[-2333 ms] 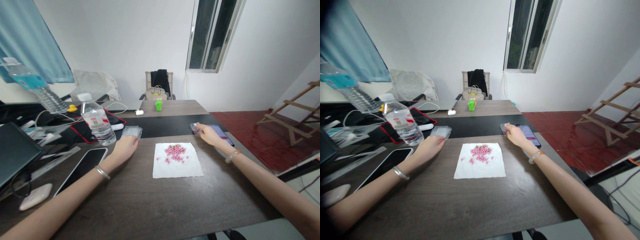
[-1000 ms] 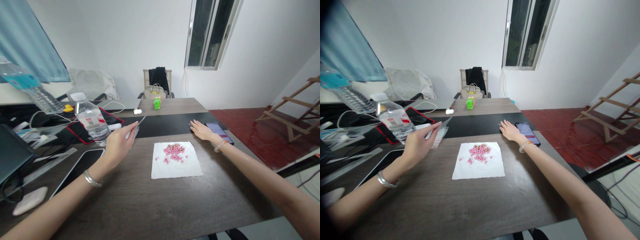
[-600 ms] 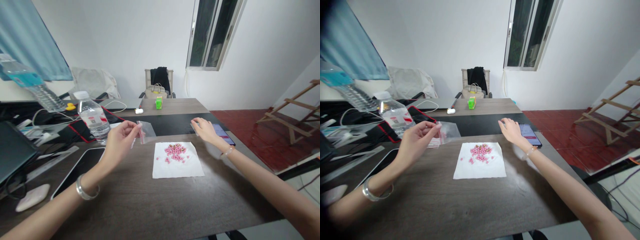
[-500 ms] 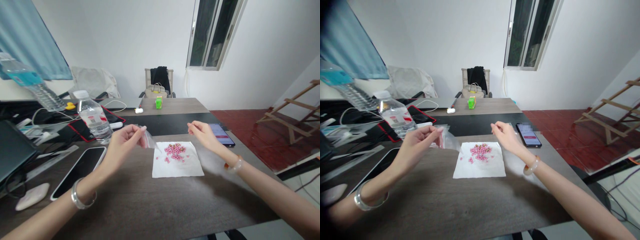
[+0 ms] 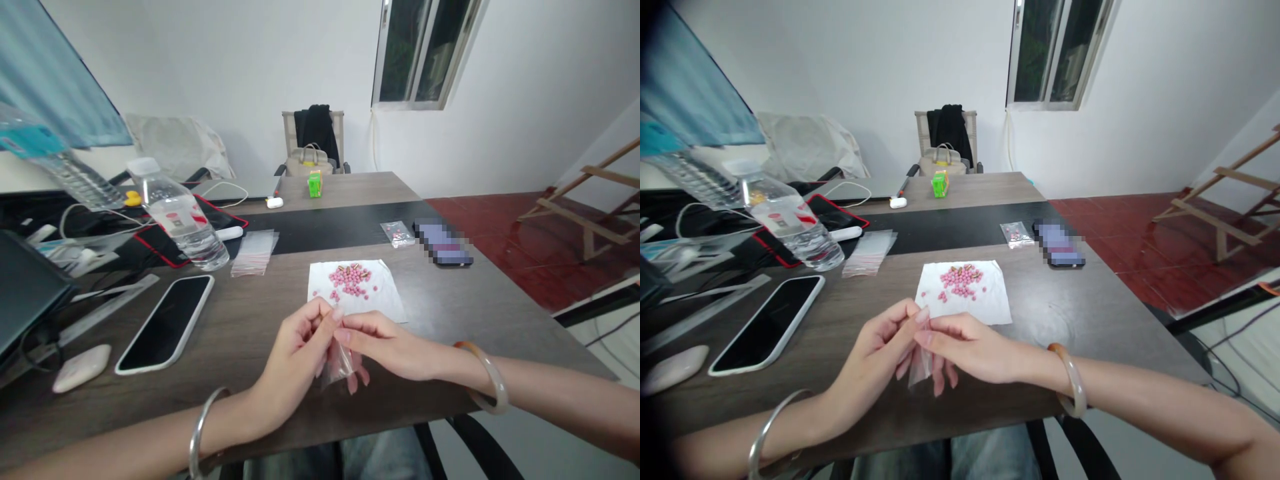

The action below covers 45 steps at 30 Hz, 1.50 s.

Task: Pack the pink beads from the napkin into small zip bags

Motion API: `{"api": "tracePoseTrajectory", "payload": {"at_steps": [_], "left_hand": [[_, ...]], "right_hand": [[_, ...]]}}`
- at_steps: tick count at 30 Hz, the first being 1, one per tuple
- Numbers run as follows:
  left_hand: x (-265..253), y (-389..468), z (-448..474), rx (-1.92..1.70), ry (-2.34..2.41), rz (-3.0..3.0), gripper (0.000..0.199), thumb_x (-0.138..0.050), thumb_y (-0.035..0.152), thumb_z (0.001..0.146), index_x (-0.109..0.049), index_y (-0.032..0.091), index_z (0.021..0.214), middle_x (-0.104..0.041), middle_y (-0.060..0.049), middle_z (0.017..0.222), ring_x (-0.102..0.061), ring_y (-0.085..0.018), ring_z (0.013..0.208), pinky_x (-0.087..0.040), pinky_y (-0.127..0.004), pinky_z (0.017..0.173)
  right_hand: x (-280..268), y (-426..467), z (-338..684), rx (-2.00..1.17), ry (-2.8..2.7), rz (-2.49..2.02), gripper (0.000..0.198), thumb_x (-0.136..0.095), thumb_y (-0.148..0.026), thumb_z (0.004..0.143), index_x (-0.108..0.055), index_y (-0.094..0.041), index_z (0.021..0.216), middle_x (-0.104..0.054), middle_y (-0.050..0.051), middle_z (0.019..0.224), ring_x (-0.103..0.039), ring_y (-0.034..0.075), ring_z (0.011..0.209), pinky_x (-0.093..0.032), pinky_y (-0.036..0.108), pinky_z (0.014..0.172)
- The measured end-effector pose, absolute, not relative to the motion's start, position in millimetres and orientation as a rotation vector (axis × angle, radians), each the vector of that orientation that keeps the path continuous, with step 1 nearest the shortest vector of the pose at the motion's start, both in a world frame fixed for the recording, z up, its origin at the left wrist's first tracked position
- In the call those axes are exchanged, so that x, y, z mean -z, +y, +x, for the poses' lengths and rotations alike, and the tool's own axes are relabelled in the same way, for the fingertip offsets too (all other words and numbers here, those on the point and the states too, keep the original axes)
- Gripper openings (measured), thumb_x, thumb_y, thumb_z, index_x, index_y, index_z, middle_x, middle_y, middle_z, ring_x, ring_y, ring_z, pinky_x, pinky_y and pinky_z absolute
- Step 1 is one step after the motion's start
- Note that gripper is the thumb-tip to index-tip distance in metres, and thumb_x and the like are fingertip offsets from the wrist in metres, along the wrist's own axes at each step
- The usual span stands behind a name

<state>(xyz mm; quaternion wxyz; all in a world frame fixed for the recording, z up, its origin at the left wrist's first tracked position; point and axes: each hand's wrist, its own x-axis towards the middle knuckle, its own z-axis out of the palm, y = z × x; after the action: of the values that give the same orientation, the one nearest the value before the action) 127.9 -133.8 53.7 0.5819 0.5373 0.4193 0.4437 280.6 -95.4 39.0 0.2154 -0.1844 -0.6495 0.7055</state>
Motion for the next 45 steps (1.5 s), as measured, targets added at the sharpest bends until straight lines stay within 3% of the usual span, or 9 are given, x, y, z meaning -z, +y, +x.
{"api": "tracePoseTrajectory", "payload": {"at_steps": [9,16,20,23,27,34,39,42,45], "left_hand": [[-24.8,-131.8,126.4,-1.032,1.091,1.349,0.032,-0.051,0.04,0.089,-0.044,0.018,0.066,-0.041,0.007,0.052,-0.036,-0.007,0.045,-0.031,-0.018,0.045],[-22.1,-133.4,119.7,-1.019,1.14,1.648,0.029,-0.046,0.023,0.087,-0.041,0.018,0.059,-0.037,0.005,0.054,-0.035,-0.008,0.049,-0.031,-0.02,0.048],[-23.1,-131.9,116.8,-1.136,1.222,1.696,0.029,-0.048,0.02,0.083,-0.04,0.019,0.055,-0.039,0.004,0.053,-0.038,-0.009,0.051,-0.033,-0.022,0.051],[-24.3,-130.7,116.0,-1.205,1.256,1.754,0.032,-0.049,0.018,0.08,-0.038,0.018,0.05,-0.041,0.002,0.054,-0.043,-0.012,0.057,-0.036,-0.024,0.057],[-25.4,-130.1,116.6,-1.168,1.263,1.768,0.036,-0.05,0.018,0.079,-0.036,0.019,0.046,-0.039,0.002,0.051,-0.042,-0.013,0.055,-0.034,-0.026,0.056],[-22.2,-130.0,118.8,-1.105,1.253,1.945,0.034,-0.049,0.015,0.08,-0.038,0.02,0.048,-0.037,0.003,0.046,-0.04,-0.014,0.054,-0.032,-0.027,0.057],[-23.0,-132.5,119.1,-1.122,1.377,2.184,0.014,-0.063,0.023,0.072,-0.05,0.021,0.068,-0.058,0.0,0.071,-0.051,-0.018,0.072,-0.035,-0.032,0.07],[-21.7,-131.6,118.4,-1.095,1.484,2.297,0.051,-0.075,0.038,0.058,-0.053,0.022,0.102,-0.061,-0.008,0.111,-0.052,-0.029,0.104,-0.031,-0.041,0.089],[-18.1,-128.1,117.7,-0.996,1.46,2.319,0.075,-0.077,0.049,0.055,-0.045,0.022,0.117,-0.061,-0.01,0.118,-0.052,-0.032,0.11,-0.024,-0.045,0.096]], "right_hand": [[-15.7,-92.3,287.1,-1.764,-1.854,-0.736,0.045,-0.042,-0.054,0.092,-0.047,-0.017,0.065,-0.046,-0.004,0.056,-0.039,0.006,0.046,-0.033,0.019,0.044],[-12.4,-96.5,288.8,-1.56,-1.911,-0.84,0.034,-0.049,-0.033,0.089,-0.042,-0.018,0.059,-0.04,-0.005,0.053,-0.036,0.007,0.05,-0.031,0.02,0.047],[-11.1,-96.8,288.5,-1.266,-1.801,-0.912,0.018,-0.054,-0.025,0.087,-0.047,-0.019,0.071,-0.047,-0.004,0.062,-0.044,0.008,0.052,-0.037,0.02,0.048],[-12.2,-96.6,290.5,-0.809,-1.867,-0.807,0.013,-0.059,-0.014,0.081,-0.049,-0.02,0.078,-0.055,0.003,0.083,-0.057,0.014,0.076,-0.047,0.023,0.059],[-12.8,-96.4,294.6,-0.424,-2.146,-0.627,0.015,-0.055,-0.006,0.081,-0.06,-0.02,0.078,-0.056,0.01,0.111,-0.057,0.02,0.103,-0.05,0.031,0.078],[-8.0,-90.4,295.3,-0.337,-2.287,-0.577,0.011,-0.064,-0.024,0.084,-0.066,-0.021,0.094,-0.068,0.006,0.096,-0.059,0.021,0.095,-0.046,0.038,0.083],[-11.3,-85.8,297.8,-0.367,-2.314,-0.583,0.023,-0.071,-0.04,0.078,-0.068,-0.022,0.092,-0.067,0.006,0.1,-0.055,0.023,0.103,-0.041,0.04,0.089],[-12.4,-83.7,297.9,-0.427,-2.289,-0.548,0.028,-0.073,-0.043,0.075,-0.069,-0.022,0.094,-0.065,0.006,0.1,-0.055,0.022,0.099,-0.04,0.039,0.089],[-12.5,-81.1,296.5,-0.492,-2.228,-0.565,0.026,-0.073,-0.04,0.076,-0.069,-0.022,0.094,-0.064,0.005,0.099,-0.057,0.02,0.096,-0.04,0.04,0.09]]}}
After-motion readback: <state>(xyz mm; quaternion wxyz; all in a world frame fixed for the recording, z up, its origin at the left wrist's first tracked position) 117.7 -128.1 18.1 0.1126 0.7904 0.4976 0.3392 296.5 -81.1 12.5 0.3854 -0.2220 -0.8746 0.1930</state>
